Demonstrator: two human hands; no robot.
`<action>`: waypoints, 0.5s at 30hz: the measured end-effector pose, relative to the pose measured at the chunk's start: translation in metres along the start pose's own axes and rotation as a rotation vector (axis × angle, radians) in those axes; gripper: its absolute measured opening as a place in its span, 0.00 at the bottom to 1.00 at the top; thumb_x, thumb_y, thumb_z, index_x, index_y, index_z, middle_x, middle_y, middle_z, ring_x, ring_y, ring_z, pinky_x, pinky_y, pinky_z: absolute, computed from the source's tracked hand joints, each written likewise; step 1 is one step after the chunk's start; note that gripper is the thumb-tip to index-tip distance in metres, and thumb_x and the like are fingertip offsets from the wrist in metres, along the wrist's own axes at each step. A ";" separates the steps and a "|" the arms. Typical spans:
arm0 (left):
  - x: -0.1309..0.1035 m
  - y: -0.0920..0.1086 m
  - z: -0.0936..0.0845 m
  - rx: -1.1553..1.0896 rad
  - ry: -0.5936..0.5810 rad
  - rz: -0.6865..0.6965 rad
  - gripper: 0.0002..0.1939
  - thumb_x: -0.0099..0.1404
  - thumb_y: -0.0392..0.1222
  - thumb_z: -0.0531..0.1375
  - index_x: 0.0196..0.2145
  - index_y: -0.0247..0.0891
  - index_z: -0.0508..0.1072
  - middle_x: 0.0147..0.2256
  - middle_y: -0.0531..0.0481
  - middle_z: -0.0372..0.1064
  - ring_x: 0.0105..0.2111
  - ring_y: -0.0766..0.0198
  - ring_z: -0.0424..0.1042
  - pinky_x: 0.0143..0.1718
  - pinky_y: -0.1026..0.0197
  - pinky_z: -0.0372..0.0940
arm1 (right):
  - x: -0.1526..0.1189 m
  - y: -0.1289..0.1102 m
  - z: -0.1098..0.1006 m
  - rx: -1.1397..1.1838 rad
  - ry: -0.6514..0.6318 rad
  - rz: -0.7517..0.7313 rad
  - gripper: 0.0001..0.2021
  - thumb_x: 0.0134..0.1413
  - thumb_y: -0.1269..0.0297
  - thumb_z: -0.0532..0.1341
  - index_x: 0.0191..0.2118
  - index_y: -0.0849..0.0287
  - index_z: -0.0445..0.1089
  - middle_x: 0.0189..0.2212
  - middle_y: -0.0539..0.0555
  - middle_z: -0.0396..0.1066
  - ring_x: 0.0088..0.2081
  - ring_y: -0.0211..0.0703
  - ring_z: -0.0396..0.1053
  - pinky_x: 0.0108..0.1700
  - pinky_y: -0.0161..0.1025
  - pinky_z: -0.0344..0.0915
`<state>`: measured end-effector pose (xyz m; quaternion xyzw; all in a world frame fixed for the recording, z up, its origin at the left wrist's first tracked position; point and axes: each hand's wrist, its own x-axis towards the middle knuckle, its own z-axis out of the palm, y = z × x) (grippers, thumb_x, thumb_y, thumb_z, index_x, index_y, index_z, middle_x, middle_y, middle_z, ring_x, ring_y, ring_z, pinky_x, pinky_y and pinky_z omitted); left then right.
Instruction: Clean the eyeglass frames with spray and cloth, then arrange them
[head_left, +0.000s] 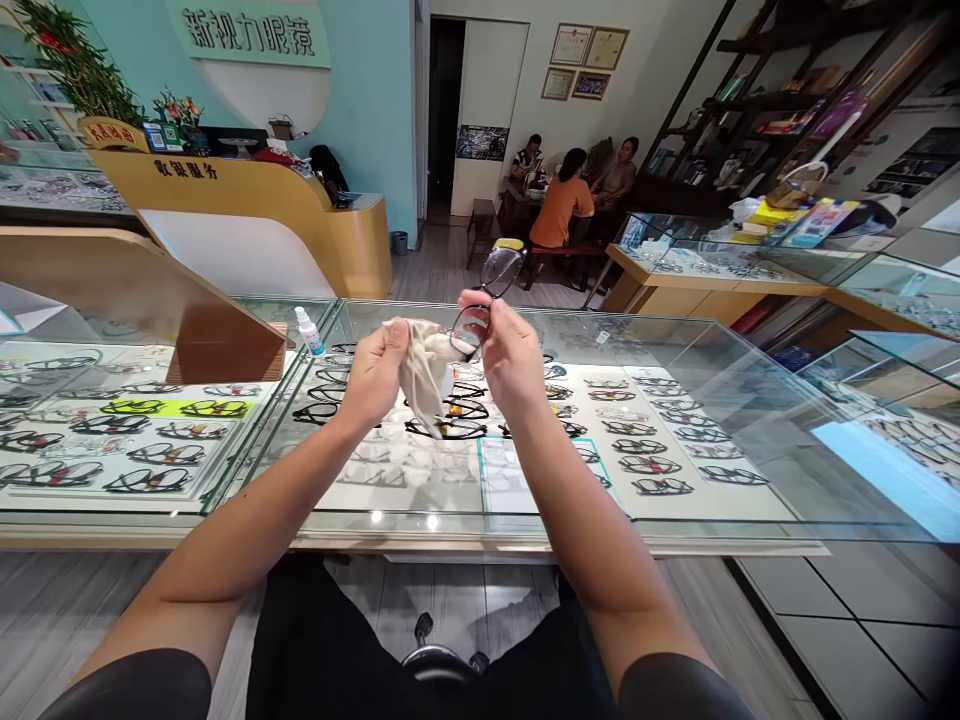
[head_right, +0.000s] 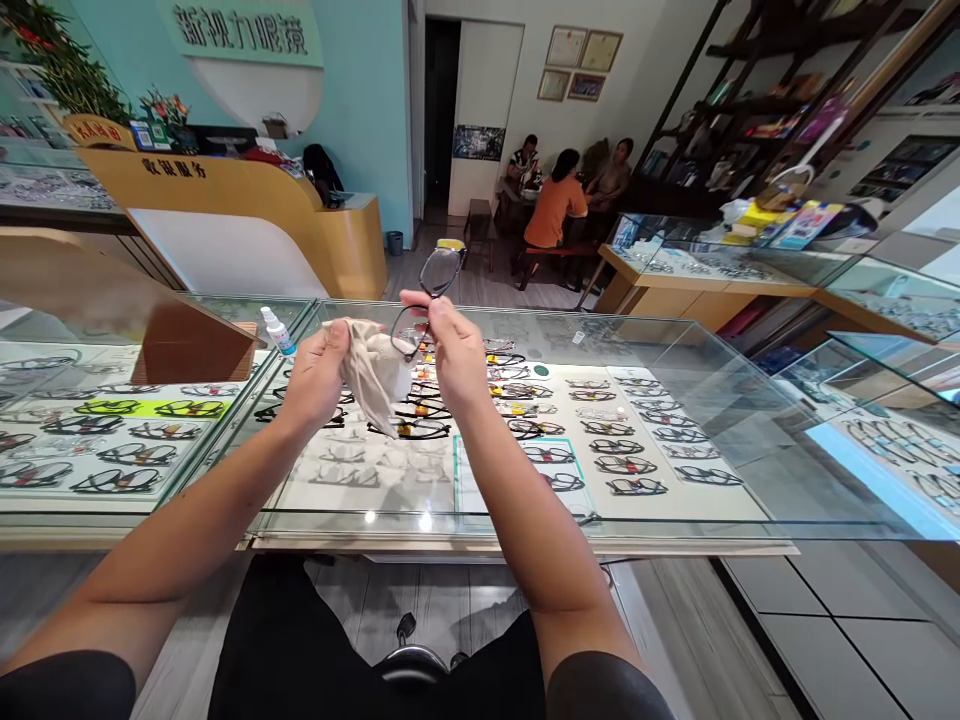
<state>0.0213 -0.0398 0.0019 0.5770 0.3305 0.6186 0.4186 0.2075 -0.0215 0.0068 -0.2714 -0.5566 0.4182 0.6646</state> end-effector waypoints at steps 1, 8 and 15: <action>0.000 0.002 -0.002 -0.017 -0.002 -0.002 0.35 0.65 0.79 0.70 0.36 0.39 0.83 0.32 0.46 0.80 0.36 0.57 0.79 0.38 0.59 0.71 | 0.003 -0.002 -0.004 0.025 0.022 -0.003 0.27 0.68 0.32 0.66 0.51 0.50 0.85 0.57 0.57 0.83 0.59 0.54 0.77 0.61 0.50 0.75; -0.013 0.017 0.001 0.026 -0.384 -0.115 0.33 0.65 0.75 0.72 0.35 0.37 0.83 0.30 0.47 0.76 0.27 0.63 0.69 0.29 0.62 0.62 | 0.012 -0.008 -0.014 0.014 0.043 -0.002 0.27 0.70 0.31 0.62 0.48 0.52 0.78 0.46 0.57 0.84 0.53 0.52 0.81 0.51 0.46 0.76; -0.039 -0.016 0.024 0.450 -0.765 0.063 0.15 0.79 0.56 0.63 0.46 0.41 0.80 0.36 0.48 0.79 0.31 0.59 0.72 0.35 0.59 0.63 | 0.014 -0.003 -0.014 0.108 0.025 0.030 0.21 0.69 0.39 0.66 0.45 0.53 0.79 0.41 0.56 0.85 0.49 0.49 0.82 0.46 0.41 0.75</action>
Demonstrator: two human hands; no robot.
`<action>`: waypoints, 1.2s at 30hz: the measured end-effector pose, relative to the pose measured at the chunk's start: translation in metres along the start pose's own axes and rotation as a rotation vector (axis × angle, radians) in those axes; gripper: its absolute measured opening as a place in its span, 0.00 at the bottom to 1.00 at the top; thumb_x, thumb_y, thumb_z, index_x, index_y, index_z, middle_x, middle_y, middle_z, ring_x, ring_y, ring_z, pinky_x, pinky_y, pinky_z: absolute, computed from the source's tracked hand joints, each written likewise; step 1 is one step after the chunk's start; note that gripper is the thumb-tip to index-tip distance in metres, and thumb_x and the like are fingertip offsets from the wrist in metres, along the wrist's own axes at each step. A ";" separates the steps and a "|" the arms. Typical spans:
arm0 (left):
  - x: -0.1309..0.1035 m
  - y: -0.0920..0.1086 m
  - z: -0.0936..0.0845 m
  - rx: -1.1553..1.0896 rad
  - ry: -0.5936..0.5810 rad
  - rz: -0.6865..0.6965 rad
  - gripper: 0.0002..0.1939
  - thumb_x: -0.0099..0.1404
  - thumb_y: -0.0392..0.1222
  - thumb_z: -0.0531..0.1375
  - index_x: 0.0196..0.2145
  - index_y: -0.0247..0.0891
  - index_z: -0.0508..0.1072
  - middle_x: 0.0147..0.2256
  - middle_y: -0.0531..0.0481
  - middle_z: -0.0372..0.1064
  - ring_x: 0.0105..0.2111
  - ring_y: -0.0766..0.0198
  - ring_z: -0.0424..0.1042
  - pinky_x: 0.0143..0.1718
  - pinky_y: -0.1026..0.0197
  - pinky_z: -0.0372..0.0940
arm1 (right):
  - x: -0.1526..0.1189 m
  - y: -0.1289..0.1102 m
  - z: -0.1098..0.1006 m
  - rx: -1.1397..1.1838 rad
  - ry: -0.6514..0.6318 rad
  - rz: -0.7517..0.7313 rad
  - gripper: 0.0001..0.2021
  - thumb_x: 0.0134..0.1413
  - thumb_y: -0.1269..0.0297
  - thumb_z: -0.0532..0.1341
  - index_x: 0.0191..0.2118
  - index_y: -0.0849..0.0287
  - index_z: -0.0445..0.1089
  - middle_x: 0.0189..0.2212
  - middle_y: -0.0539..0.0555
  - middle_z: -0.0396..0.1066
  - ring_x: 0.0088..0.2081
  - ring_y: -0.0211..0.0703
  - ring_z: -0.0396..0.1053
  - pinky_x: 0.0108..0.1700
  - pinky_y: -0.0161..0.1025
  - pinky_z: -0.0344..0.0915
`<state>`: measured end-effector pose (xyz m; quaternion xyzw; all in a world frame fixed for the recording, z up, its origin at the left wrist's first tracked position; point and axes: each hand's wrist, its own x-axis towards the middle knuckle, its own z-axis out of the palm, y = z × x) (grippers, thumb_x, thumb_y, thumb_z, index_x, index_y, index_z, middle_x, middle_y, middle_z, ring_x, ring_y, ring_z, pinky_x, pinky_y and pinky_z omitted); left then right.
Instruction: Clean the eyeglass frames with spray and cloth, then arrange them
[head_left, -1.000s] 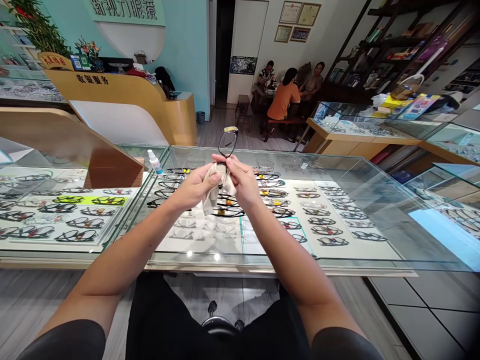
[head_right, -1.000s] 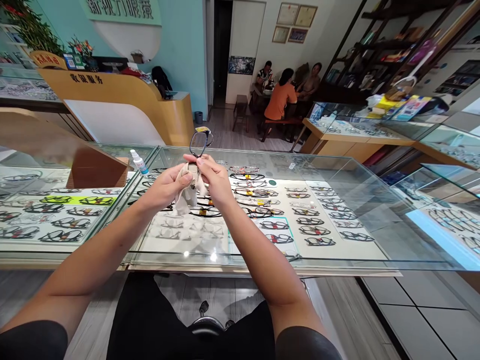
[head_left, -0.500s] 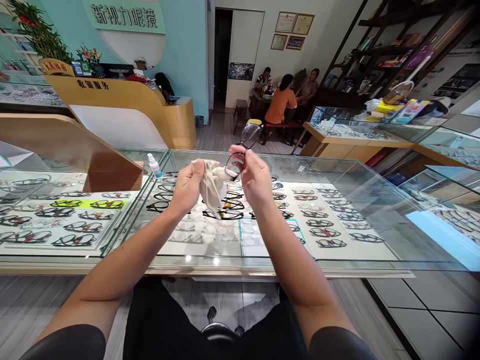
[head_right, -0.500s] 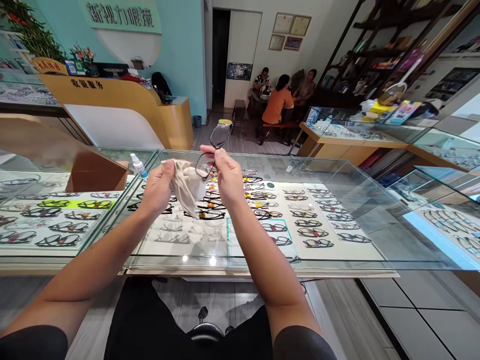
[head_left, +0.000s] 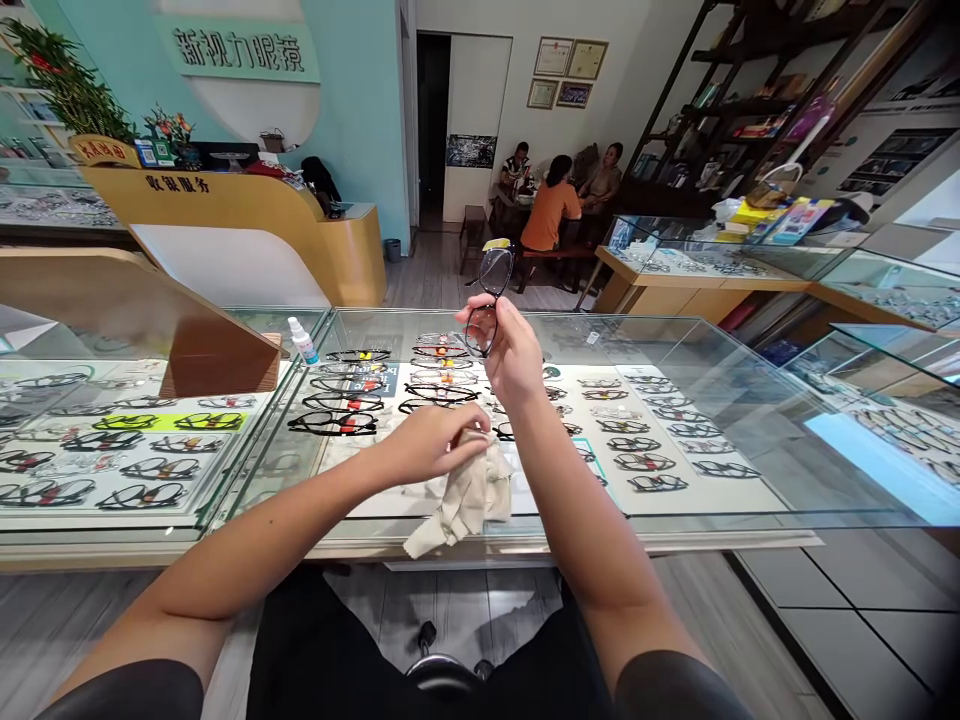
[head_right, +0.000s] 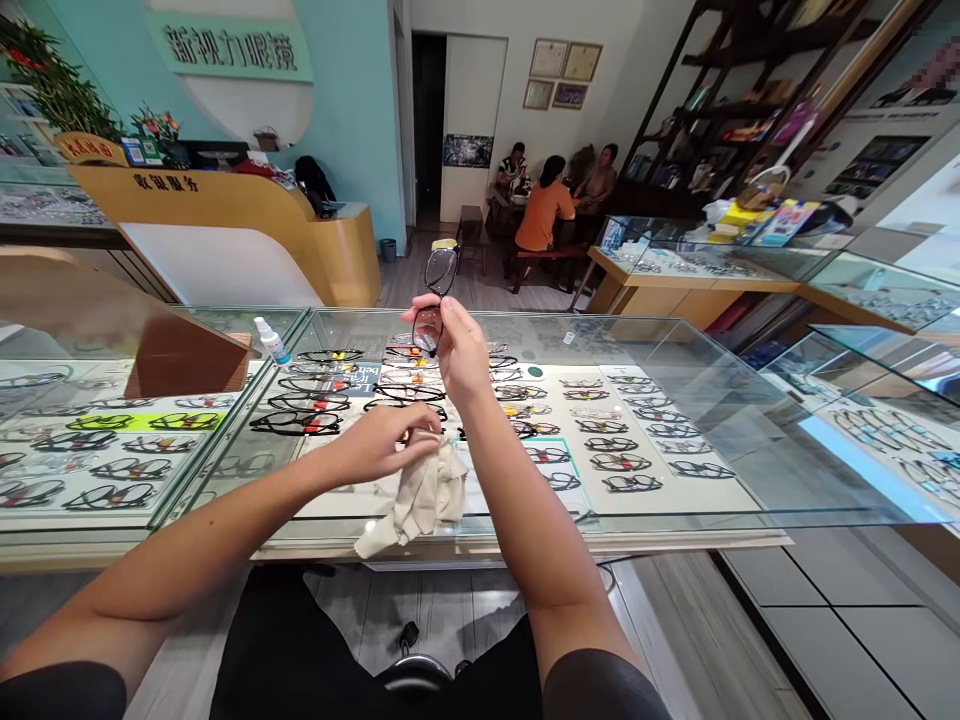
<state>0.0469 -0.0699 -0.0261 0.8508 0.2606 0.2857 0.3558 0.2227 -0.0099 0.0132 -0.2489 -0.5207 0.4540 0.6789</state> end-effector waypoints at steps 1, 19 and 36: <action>0.001 -0.005 0.006 0.136 -0.038 0.037 0.11 0.79 0.52 0.63 0.48 0.42 0.79 0.37 0.48 0.80 0.33 0.58 0.74 0.37 0.58 0.63 | 0.000 0.001 0.000 0.013 -0.002 0.007 0.20 0.69 0.40 0.66 0.45 0.53 0.80 0.41 0.55 0.85 0.49 0.48 0.83 0.45 0.40 0.75; 0.010 -0.045 -0.044 0.635 0.920 0.374 0.12 0.77 0.43 0.61 0.33 0.44 0.71 0.29 0.52 0.78 0.30 0.59 0.73 0.40 0.51 0.62 | 0.000 -0.008 -0.006 -0.073 -0.231 0.101 0.21 0.60 0.40 0.70 0.33 0.56 0.81 0.28 0.52 0.79 0.33 0.43 0.75 0.41 0.39 0.71; 0.011 -0.065 -0.068 0.678 0.823 0.399 0.40 0.70 0.72 0.70 0.68 0.43 0.73 0.60 0.36 0.82 0.59 0.43 0.83 0.61 0.40 0.78 | 0.000 -0.015 -0.013 -0.315 -0.676 0.201 0.17 0.67 0.56 0.64 0.30 0.57 0.83 0.25 0.51 0.80 0.31 0.44 0.76 0.47 0.43 0.70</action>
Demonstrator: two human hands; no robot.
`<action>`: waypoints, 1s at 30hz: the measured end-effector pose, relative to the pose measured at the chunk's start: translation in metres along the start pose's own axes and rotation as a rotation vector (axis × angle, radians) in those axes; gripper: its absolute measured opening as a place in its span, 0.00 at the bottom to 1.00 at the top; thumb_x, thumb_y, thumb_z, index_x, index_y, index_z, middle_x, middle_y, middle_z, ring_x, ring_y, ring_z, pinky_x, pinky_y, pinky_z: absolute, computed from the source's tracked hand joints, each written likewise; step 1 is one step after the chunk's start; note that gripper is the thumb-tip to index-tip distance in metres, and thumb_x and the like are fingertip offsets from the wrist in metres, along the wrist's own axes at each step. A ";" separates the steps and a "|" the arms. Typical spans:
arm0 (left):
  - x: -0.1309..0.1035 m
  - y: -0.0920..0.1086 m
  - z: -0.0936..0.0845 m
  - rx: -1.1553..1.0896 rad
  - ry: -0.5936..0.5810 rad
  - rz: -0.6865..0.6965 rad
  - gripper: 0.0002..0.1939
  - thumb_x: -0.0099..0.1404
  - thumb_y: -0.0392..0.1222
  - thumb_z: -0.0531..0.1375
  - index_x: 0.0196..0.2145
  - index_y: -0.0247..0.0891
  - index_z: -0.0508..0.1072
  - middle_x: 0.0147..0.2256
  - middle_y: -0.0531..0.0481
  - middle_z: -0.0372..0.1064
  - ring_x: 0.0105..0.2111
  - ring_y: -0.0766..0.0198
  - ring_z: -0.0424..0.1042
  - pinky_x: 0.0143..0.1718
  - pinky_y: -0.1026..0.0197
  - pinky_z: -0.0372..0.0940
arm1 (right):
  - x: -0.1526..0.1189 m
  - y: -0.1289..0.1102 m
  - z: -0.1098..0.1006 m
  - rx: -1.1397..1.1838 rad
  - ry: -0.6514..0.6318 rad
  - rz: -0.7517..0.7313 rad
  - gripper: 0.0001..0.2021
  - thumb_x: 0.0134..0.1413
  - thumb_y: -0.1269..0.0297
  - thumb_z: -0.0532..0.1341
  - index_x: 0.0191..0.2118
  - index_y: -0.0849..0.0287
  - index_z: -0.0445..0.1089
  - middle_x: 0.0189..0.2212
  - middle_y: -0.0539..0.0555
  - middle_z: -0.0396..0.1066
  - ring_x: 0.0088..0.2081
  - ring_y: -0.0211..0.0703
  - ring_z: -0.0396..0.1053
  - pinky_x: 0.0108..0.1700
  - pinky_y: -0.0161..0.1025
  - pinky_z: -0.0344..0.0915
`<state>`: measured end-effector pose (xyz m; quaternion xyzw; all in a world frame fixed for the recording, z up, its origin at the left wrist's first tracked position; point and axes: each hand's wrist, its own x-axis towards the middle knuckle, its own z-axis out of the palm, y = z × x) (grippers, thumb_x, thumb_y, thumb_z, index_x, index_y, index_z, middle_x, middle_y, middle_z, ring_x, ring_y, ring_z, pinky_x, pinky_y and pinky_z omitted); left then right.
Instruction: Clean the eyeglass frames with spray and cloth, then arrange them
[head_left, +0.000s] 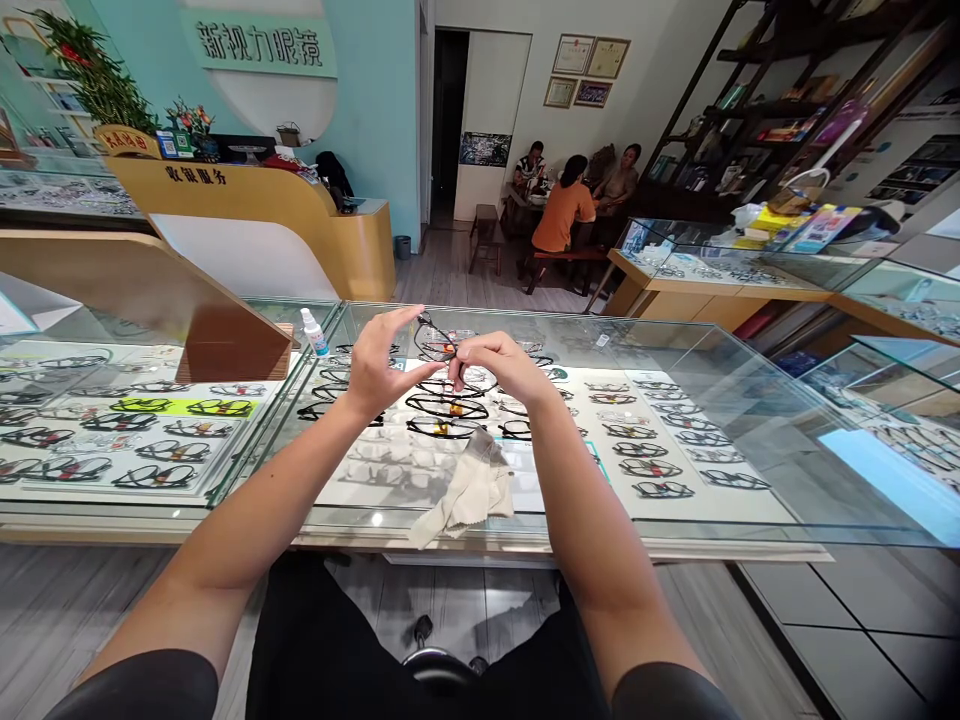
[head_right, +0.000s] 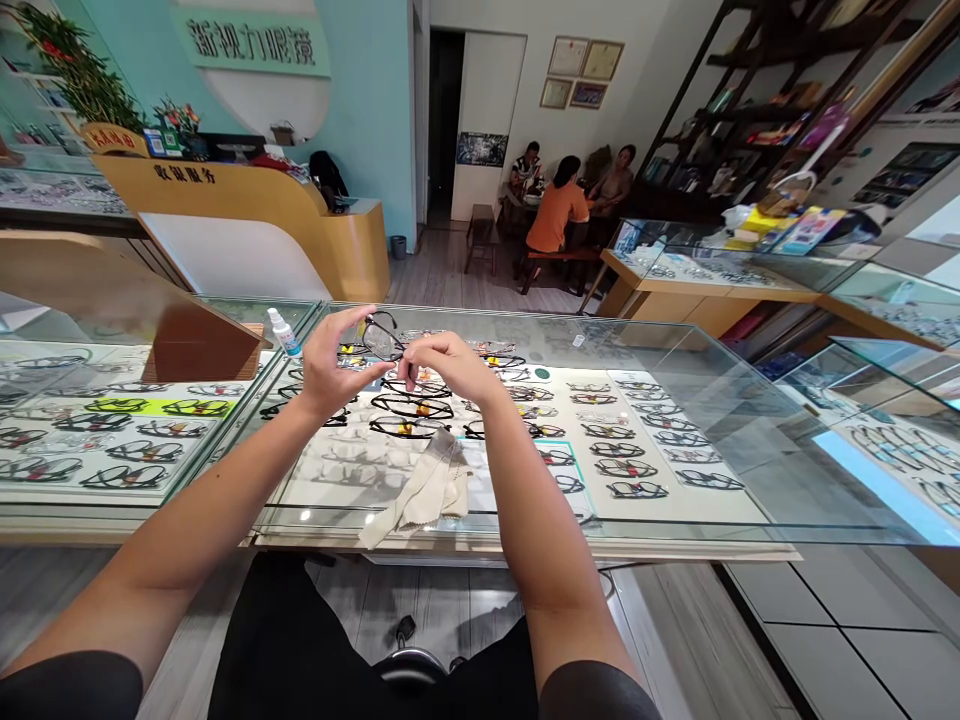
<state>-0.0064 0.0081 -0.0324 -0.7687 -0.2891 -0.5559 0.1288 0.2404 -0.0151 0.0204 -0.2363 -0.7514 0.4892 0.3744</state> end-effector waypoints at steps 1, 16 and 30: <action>0.000 0.000 0.000 0.004 0.009 0.009 0.40 0.70 0.71 0.70 0.67 0.43 0.73 0.60 0.36 0.82 0.59 0.43 0.83 0.60 0.41 0.78 | 0.000 0.000 0.000 -0.004 0.007 0.002 0.17 0.67 0.56 0.64 0.30 0.57 0.83 0.25 0.51 0.80 0.31 0.44 0.75 0.47 0.43 0.70; 0.038 0.005 -0.016 0.055 0.309 -0.030 0.37 0.69 0.72 0.71 0.61 0.43 0.73 0.55 0.39 0.81 0.55 0.45 0.83 0.55 0.42 0.78 | -0.004 -0.027 0.012 -0.716 0.698 -0.523 0.24 0.73 0.39 0.63 0.60 0.52 0.76 0.56 0.60 0.81 0.58 0.55 0.77 0.62 0.55 0.73; 0.128 0.047 -0.044 0.033 0.501 -0.100 0.34 0.71 0.70 0.71 0.62 0.50 0.68 0.54 0.44 0.77 0.51 0.47 0.80 0.55 0.41 0.75 | 0.008 -0.108 0.014 -0.922 0.929 -0.629 0.26 0.79 0.43 0.59 0.73 0.46 0.68 0.65 0.62 0.76 0.61 0.57 0.79 0.56 0.53 0.82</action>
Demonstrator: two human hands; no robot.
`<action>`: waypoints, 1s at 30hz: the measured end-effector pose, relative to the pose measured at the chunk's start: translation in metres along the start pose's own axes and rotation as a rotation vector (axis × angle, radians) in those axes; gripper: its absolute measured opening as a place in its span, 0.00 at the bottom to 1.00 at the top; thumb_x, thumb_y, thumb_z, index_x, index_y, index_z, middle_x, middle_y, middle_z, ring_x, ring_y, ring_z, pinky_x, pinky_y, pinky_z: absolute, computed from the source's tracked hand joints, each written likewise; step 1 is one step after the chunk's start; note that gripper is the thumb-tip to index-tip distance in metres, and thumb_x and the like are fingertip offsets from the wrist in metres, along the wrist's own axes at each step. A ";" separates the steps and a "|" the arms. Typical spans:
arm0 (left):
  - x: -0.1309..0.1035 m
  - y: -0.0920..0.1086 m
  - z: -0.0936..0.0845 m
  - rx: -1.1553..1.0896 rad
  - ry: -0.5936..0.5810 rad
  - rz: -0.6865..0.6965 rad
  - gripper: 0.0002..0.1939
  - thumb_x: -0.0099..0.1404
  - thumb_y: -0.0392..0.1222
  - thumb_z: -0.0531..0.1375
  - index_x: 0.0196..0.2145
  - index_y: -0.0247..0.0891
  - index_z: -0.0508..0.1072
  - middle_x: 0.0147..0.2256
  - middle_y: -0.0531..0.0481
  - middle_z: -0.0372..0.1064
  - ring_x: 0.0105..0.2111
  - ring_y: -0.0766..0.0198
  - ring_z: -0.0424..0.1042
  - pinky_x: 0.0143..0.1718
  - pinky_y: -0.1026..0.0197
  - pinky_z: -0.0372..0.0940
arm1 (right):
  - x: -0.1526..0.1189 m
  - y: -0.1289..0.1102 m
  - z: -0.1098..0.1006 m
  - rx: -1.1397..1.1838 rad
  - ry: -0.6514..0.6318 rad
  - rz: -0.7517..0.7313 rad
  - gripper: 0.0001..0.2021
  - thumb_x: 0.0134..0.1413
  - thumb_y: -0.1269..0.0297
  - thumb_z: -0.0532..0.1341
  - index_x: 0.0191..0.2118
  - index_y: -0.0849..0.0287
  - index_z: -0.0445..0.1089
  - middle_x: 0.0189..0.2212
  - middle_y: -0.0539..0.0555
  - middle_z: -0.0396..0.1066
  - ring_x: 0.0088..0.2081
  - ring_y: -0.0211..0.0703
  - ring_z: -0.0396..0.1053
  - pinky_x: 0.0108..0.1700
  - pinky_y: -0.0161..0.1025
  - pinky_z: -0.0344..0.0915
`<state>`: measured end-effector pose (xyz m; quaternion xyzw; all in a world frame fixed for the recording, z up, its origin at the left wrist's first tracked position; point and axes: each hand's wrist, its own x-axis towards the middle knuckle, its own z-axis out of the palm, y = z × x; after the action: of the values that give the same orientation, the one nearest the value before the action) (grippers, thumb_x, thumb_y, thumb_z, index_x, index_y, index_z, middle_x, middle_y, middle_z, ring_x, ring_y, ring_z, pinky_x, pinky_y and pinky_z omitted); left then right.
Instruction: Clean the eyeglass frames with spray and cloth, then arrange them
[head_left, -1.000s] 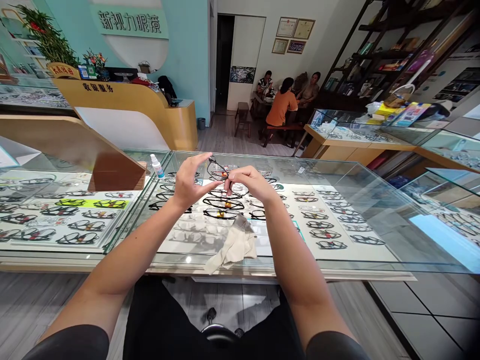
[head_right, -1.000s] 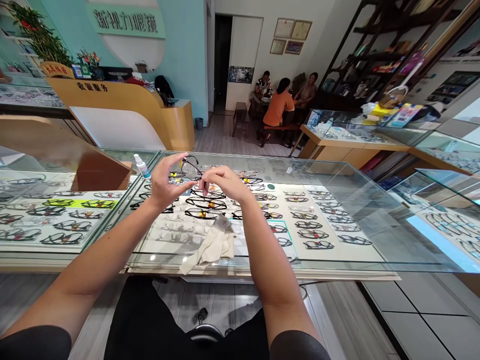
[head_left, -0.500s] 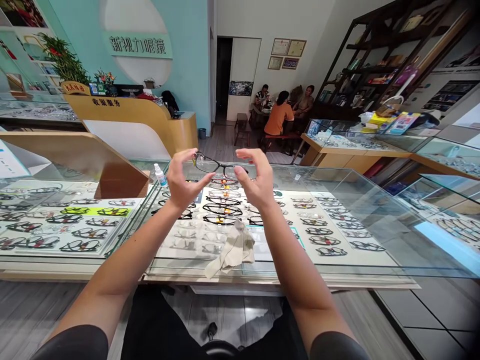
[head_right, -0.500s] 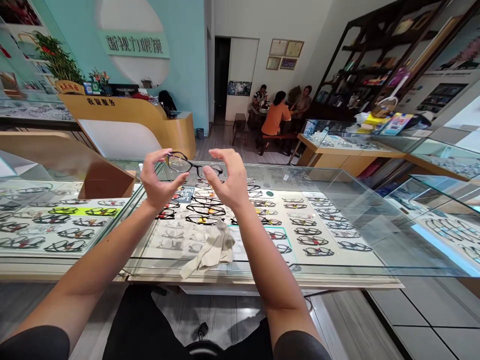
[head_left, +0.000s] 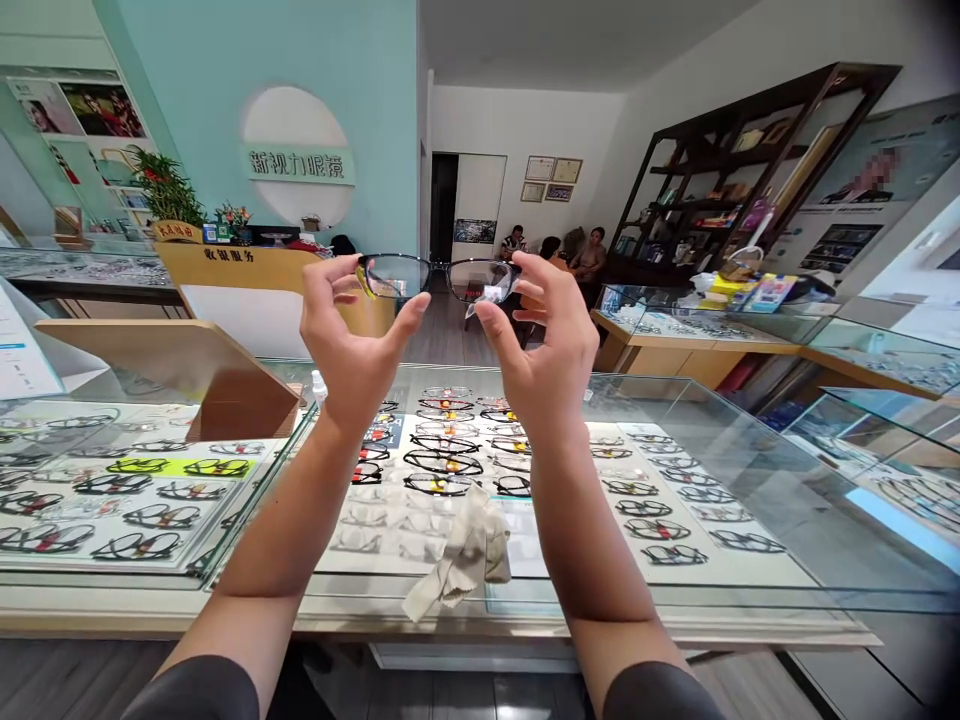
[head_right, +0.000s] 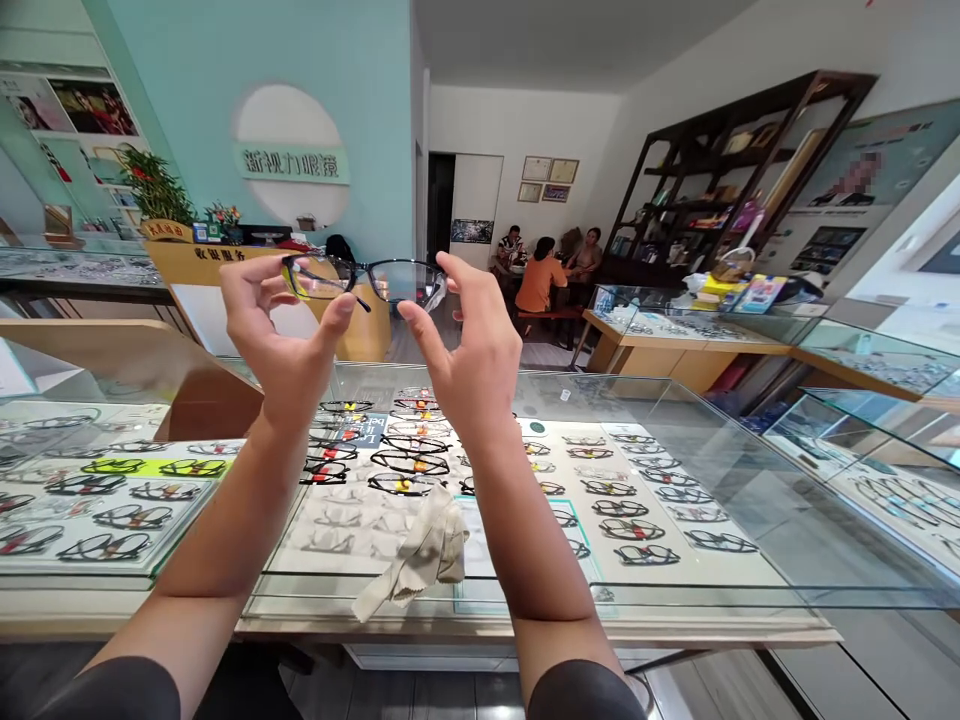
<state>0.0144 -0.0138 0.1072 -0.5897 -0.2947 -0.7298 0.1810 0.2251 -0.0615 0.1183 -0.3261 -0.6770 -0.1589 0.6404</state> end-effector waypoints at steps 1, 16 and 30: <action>0.000 0.002 -0.003 0.007 -0.003 0.006 0.34 0.70 0.71 0.71 0.61 0.49 0.68 0.52 0.44 0.78 0.50 0.48 0.81 0.53 0.42 0.76 | -0.001 -0.001 -0.002 0.010 0.000 0.007 0.26 0.79 0.43 0.60 0.73 0.46 0.68 0.65 0.62 0.76 0.61 0.57 0.79 0.56 0.53 0.82; 0.007 0.022 -0.028 0.080 -0.143 0.018 0.30 0.67 0.74 0.72 0.51 0.49 0.77 0.39 0.50 0.80 0.43 0.48 0.83 0.43 0.42 0.79 | -0.009 -0.002 -0.012 0.015 -0.051 0.107 0.23 0.77 0.51 0.66 0.70 0.47 0.77 0.61 0.60 0.81 0.54 0.53 0.83 0.47 0.48 0.84; 0.010 0.031 -0.030 0.078 -0.164 -0.021 0.26 0.67 0.72 0.73 0.45 0.49 0.79 0.35 0.52 0.80 0.38 0.52 0.81 0.42 0.46 0.78 | -0.008 -0.010 -0.019 -0.088 -0.055 0.071 0.20 0.78 0.52 0.65 0.68 0.48 0.79 0.53 0.57 0.83 0.48 0.50 0.83 0.44 0.46 0.83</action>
<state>0.0085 -0.0559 0.1194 -0.6369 -0.3429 -0.6689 0.1715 0.2333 -0.0826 0.1147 -0.3818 -0.6747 -0.1568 0.6119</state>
